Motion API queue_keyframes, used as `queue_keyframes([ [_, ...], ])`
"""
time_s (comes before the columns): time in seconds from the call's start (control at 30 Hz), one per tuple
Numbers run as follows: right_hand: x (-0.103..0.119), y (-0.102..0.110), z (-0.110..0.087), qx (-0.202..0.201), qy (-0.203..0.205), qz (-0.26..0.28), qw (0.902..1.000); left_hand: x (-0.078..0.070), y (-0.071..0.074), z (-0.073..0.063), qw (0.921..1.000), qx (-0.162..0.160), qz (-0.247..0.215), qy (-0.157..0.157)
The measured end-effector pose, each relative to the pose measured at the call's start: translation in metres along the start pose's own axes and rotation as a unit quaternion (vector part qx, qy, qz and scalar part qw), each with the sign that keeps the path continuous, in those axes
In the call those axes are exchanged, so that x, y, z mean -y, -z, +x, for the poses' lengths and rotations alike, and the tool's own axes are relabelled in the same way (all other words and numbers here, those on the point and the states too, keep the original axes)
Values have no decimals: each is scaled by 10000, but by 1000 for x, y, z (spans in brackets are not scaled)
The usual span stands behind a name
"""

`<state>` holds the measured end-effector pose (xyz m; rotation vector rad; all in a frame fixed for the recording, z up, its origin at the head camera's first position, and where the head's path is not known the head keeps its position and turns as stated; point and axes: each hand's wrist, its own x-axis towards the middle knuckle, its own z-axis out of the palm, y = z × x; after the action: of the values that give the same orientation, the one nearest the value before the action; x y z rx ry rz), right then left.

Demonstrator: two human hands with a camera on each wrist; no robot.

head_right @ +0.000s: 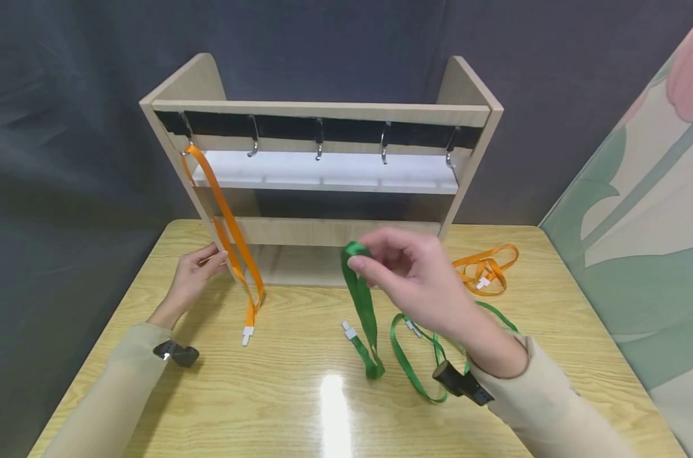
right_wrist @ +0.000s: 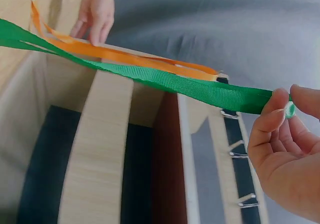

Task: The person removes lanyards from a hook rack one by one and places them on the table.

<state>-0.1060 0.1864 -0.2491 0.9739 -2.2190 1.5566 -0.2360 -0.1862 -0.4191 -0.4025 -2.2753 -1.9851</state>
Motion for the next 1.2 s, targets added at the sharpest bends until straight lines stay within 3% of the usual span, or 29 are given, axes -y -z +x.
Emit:
queue_keyframes([
  [0.2, -14, -7, -1, 115, -212, -145, 9996, 0, 0, 1, 10000, -26, -80, 49],
  [0.7, -84, -17, -7, 276, -1507, -282, 9878, 1, 0, 1, 9999, -13, -101, 29],
  [1.0, -113, -25, -18, 459, -1609, -1130, 9794, -2, 0, 0, 9999, 4, -94, 81],
  [1.2, -127, -32, -33, 978, -1525, -1461, 9725, -1, 0, -1, 9999, 23, -107, 74],
])
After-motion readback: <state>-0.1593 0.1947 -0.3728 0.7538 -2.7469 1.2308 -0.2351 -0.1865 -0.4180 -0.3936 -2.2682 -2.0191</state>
